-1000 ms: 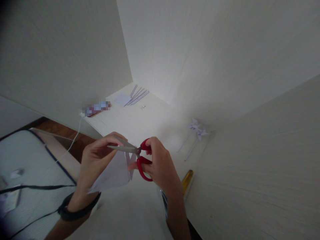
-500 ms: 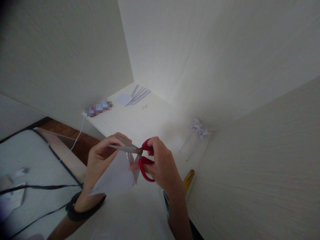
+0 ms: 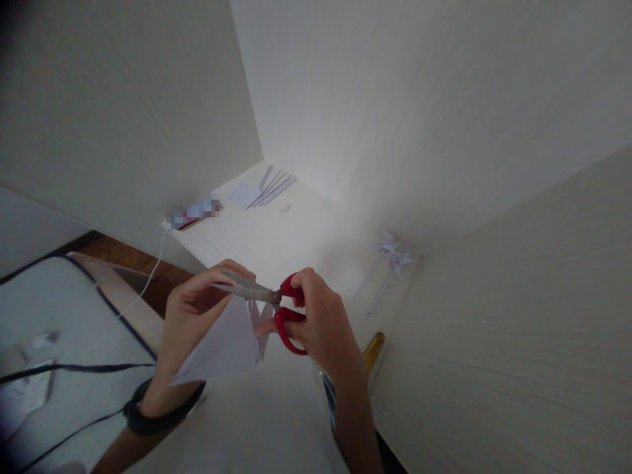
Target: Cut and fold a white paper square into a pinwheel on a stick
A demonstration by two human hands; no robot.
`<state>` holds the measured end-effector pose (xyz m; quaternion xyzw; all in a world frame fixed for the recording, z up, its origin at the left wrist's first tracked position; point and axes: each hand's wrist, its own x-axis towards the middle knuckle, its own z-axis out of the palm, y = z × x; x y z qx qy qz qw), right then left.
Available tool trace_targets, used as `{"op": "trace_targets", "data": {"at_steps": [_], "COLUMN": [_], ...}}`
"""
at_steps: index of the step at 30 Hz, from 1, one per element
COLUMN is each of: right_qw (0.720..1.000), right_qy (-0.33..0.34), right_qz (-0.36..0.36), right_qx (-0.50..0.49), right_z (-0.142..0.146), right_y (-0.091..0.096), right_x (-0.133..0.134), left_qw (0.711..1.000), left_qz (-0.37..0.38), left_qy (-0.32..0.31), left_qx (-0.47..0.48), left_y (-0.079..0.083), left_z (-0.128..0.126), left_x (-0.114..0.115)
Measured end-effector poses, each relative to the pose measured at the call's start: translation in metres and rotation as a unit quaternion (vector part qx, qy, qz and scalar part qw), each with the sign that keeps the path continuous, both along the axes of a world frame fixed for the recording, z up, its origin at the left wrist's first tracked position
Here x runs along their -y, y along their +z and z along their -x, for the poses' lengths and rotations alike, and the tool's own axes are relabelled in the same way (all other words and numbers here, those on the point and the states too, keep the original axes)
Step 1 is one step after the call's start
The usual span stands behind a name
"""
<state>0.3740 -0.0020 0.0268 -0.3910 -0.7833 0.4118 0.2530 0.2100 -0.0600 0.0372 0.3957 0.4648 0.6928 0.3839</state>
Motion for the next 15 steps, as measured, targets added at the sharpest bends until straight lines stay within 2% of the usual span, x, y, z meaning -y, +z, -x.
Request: {"op": "trace_targets", "data": {"at_steps": [11,15], "right_qw": [0.996,0.993], "right_qy": [0.0,-0.033], "right_qz": [-0.072,-0.041], "right_qx": [-0.057,-0.108], "right_z": [0.0019,0.0036], "right_y": [0.0016,-0.0016], "right_x": [0.0004,0.0012], "left_qw": [1.0,1.0], "left_qz": [0.015,-0.003], "left_qy": [0.01,0.01], "left_qx": [-0.014,-0.012], "left_y": [0.0064,0.0023], "left_z": [-0.0009,-0.0001], "left_x": [0.0038,0.0034]}}
